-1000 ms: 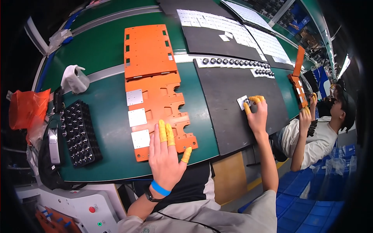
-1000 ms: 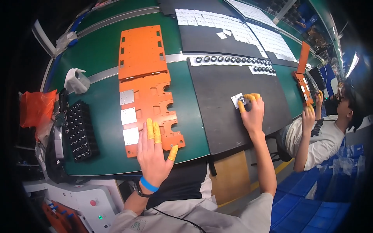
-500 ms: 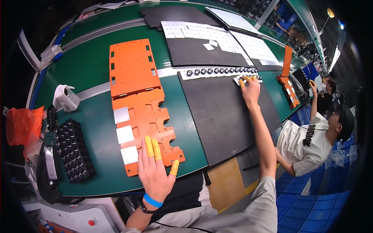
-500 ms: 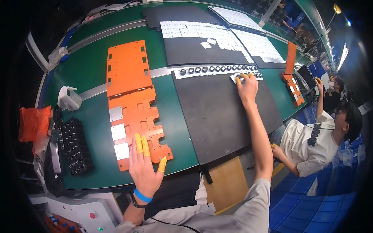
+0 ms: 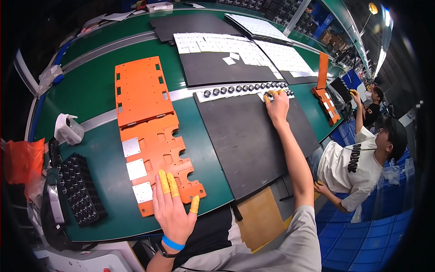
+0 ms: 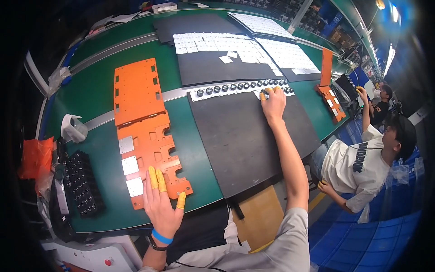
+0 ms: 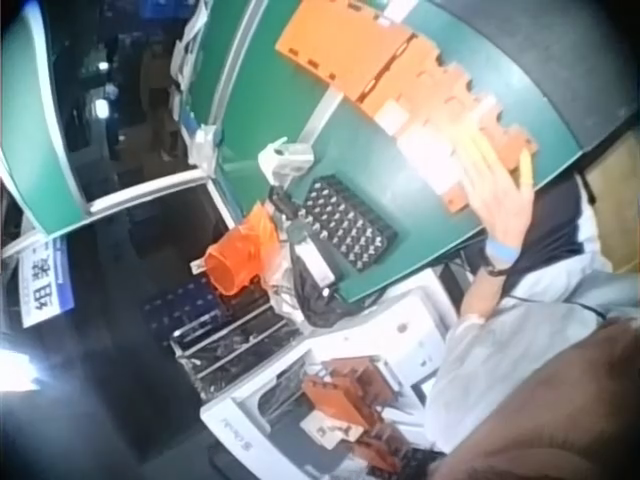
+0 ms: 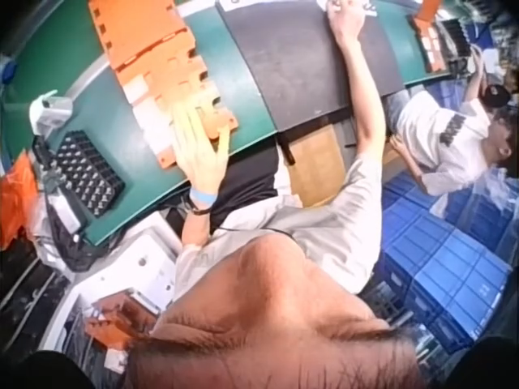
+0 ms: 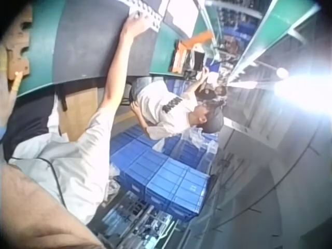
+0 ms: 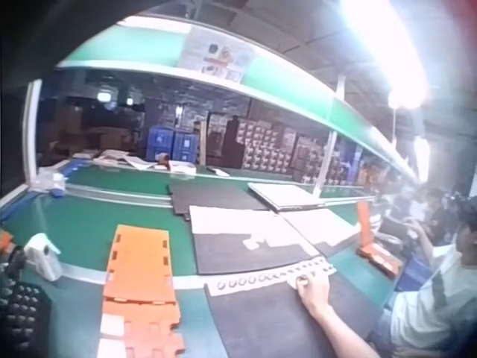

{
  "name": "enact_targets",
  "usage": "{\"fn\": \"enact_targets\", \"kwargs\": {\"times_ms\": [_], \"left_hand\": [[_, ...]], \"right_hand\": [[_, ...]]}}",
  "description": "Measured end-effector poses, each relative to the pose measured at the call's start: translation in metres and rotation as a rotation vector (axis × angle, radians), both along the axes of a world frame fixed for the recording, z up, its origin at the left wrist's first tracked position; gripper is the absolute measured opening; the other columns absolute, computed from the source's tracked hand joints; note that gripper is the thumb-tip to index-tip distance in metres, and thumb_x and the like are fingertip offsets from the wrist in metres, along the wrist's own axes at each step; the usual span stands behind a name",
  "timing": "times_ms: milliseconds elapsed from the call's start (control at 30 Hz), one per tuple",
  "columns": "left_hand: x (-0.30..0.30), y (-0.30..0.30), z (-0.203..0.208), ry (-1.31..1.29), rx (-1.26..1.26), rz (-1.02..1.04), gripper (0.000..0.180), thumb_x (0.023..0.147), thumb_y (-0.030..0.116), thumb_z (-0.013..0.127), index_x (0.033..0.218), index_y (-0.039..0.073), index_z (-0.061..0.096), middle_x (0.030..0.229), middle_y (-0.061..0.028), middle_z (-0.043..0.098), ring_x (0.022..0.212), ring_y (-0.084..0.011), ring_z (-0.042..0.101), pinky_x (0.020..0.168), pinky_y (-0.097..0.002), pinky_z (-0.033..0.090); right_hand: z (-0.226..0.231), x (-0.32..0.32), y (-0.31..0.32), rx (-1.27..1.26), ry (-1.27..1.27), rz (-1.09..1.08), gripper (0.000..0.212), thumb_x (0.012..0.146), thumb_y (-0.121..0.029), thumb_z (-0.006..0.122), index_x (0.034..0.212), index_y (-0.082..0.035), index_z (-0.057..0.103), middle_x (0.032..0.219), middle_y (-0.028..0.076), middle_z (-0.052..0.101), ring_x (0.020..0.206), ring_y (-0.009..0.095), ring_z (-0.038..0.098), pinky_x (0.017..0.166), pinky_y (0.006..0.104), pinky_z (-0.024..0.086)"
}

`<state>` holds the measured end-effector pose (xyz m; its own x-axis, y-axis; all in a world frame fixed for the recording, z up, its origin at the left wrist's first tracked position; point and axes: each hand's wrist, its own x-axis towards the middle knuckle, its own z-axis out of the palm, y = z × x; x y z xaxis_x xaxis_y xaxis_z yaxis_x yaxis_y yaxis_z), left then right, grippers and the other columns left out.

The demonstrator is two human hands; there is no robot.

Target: Assembling electronic components onto a specialized fixture and operating a semi-automated assembly machine.

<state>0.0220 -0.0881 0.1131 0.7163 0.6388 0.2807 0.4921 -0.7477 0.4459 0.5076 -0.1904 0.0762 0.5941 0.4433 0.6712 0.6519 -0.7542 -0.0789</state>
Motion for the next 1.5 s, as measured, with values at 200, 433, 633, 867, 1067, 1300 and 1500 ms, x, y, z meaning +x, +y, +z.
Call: {"fn": "enact_targets", "kwargs": {"times_ms": [200,433,633,867,1067,1300,1500], "left_hand": [[-0.006,0.002,0.003,-0.006,-0.031,-0.013,0.079,0.087,0.031,0.073,0.148,-0.008,0.042,0.156,-0.0259,0.038,0.145,-0.0437,0.035,0.118,-0.0503,0.030],[-0.038,0.039,0.036,-0.352,-0.242,0.212,0.057,0.085,0.013,0.076,0.136,-0.004,0.057,0.135,-0.0195,0.060,0.127,-0.0402,0.055,0.115,-0.0470,0.037],[-0.051,0.109,0.002,-0.243,-0.380,0.411,0.038,0.095,0.016,0.071,0.122,-0.008,0.062,0.093,-0.0100,0.064,0.074,-0.0155,0.054,0.066,-0.0312,0.047],[-0.033,0.137,-0.018,-0.213,-0.508,0.244,0.027,0.098,0.017,0.068,0.095,-0.010,0.066,0.072,-0.0013,0.055,0.065,-0.0080,0.044,0.056,-0.0279,0.037],[-0.037,0.165,-0.040,-0.289,-0.639,0.120,0.028,0.099,0.019,0.066,0.090,-0.008,0.066,0.072,0.0034,0.054,0.064,-0.0055,0.041,0.054,-0.0262,0.033],[-0.052,0.146,-0.015,-0.485,-0.858,0.177,0.025,0.105,0.029,0.057,0.108,0.005,0.065,0.076,0.0078,0.052,0.060,0.0018,0.038,0.047,-0.0188,0.025],[-0.018,0.074,0.034,-0.754,-1.662,-0.097,0.034,0.111,0.032,0.041,0.115,0.003,0.059,0.087,-0.0010,0.053,0.061,-0.0053,0.037,0.050,-0.0202,0.028]], "right_hand": [[-0.003,-0.005,0.008,0.081,-0.020,0.028,0.030,0.083,-0.021,0.078,0.109,-0.006,0.074,0.103,0.014,0.064,0.103,0.031,0.059,0.091,0.0423,0.046],[-0.007,-0.030,-0.004,0.142,-0.074,0.104,0.028,0.086,-0.013,0.072,0.113,-0.007,0.072,0.104,0.015,0.062,0.100,0.034,0.059,0.087,0.0433,0.048],[-0.007,-0.036,0.009,0.203,-0.026,0.136,0.023,0.086,-0.013,0.072,0.107,-0.007,0.072,0.104,0.016,0.063,0.097,0.035,0.060,0.085,0.0430,0.049],[-0.009,-0.032,-0.002,0.231,-0.029,0.143,0.022,0.083,-0.010,0.071,0.104,-0.005,0.074,0.100,0.013,0.063,0.098,0.031,0.059,0.087,0.0413,0.048],[-0.007,-0.034,-0.003,0.237,-0.026,0.151,0.023,0.082,-0.009,0.072,0.104,-0.004,0.074,0.100,0.012,0.063,0.098,0.030,0.059,0.087,0.0405,0.048],[0.005,-0.055,0.011,0.360,-0.132,0.271,0.024,0.084,-0.003,0.071,0.107,-0.008,0.074,0.098,0.014,0.065,0.091,0.032,0.061,0.083,0.0408,0.049],[0.074,-0.237,0.033,0.476,0.098,0.969,0.030,0.078,-0.007,0.079,0.107,-0.004,0.073,0.090,0.012,0.067,0.079,0.030,0.061,0.071,0.0398,0.049]]}}
